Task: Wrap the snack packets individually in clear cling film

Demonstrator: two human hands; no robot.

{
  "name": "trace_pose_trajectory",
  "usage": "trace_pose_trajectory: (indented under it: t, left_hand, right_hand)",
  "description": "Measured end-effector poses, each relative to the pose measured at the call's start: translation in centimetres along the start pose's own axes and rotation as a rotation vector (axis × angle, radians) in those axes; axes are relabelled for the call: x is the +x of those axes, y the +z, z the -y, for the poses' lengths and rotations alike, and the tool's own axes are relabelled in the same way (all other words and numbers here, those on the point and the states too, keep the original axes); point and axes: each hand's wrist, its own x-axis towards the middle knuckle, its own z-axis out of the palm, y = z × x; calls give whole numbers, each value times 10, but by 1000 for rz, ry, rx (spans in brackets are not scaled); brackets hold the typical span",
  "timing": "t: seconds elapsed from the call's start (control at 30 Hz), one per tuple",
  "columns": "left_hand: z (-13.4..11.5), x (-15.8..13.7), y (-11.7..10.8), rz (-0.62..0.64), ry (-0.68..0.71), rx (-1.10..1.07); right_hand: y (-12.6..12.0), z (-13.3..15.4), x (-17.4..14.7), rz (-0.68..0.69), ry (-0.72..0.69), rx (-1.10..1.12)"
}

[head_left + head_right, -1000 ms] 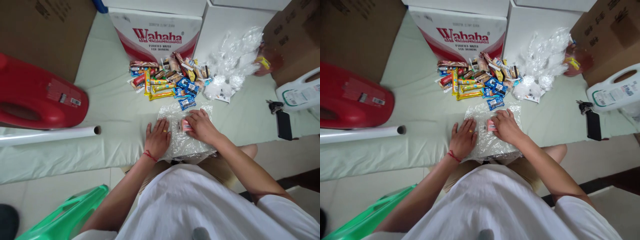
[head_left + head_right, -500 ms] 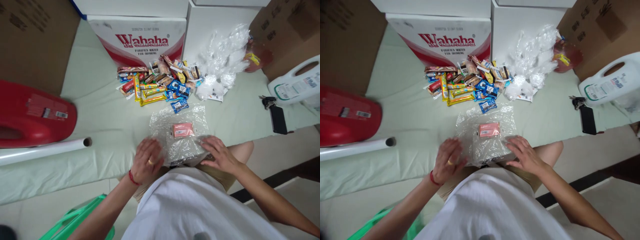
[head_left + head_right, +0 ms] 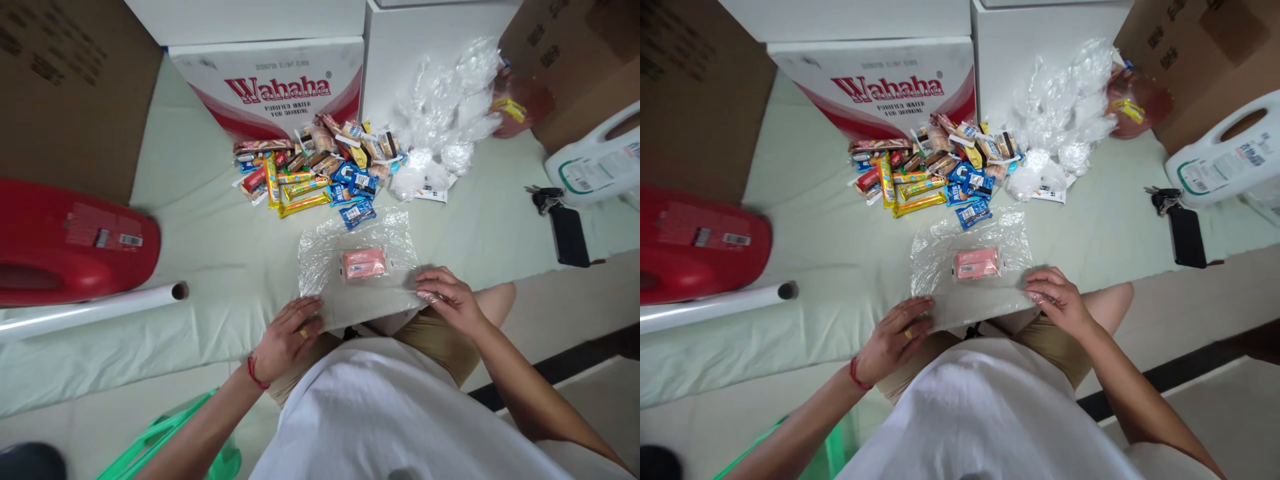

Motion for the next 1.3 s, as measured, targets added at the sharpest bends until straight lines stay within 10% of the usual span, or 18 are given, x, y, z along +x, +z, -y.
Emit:
trace_pose_trajectory:
  t: [0.3, 0.5, 0.63, 0.83, 0.97, 1.3]
  left_hand:
    - [25, 55, -32, -111, -613, -282]
    - [66, 94, -29, 48, -886, -294]
    - [70, 98, -28, 60, -838, -33]
    - [11, 100, -38, -451, -552, 389]
    - [-32, 119, -7, -125, -194, 199]
    - [-13, 135, 52, 137, -259, 204]
  right_hand:
    - [-15, 10, 65, 19, 314, 174]
    - [-2, -10, 97, -37, 475, 228]
    - [5, -20, 100, 13, 544, 115]
    - [9, -19, 96, 37, 517, 1]
    - [8, -22, 93, 103, 509, -78]
    - [6, -5, 183, 97, -80, -513]
